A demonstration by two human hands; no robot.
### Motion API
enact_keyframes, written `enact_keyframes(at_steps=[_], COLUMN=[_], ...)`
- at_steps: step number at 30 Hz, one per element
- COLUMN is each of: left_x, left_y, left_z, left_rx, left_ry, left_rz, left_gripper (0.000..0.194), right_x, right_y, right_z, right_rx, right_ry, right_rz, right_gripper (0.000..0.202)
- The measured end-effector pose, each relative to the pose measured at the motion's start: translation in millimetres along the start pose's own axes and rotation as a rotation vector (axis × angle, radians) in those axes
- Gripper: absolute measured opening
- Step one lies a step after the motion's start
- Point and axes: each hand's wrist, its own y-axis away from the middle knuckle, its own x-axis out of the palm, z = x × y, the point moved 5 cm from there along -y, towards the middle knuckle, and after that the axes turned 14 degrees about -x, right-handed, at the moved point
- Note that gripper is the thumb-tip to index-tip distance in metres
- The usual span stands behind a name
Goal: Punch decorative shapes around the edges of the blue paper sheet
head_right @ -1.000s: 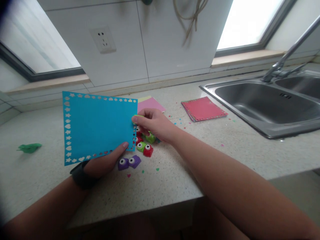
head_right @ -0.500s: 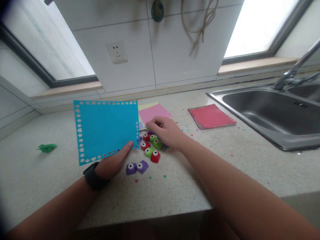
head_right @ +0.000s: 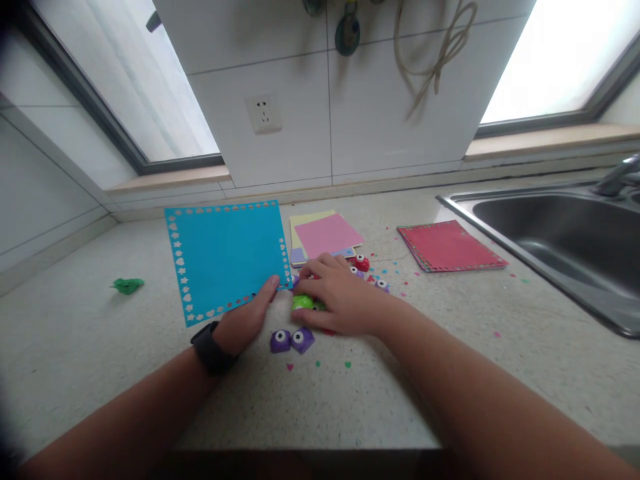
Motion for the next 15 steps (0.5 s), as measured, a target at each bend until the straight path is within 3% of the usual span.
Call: enact_keyframes(at_steps=[7, 15], left_x=[14.6, 8.5], left_y=[-2.1, -1.5], left_z=[15.0, 9.6], left_rx=[0.063, 0.042], left_ry=[-0.234, -0.184], left_rz=[0.054, 0.021], left_gripper=[0.055, 0.055], right_x=[5.0, 8.5], right_y=[-5.9, -5.8], right_z=[9.5, 8.6], right_rx=[-0.054, -0.052], right_ry=[0.046, 0.085], right_rz=[0.067, 0.074], right_gripper=[0.041, 0.038])
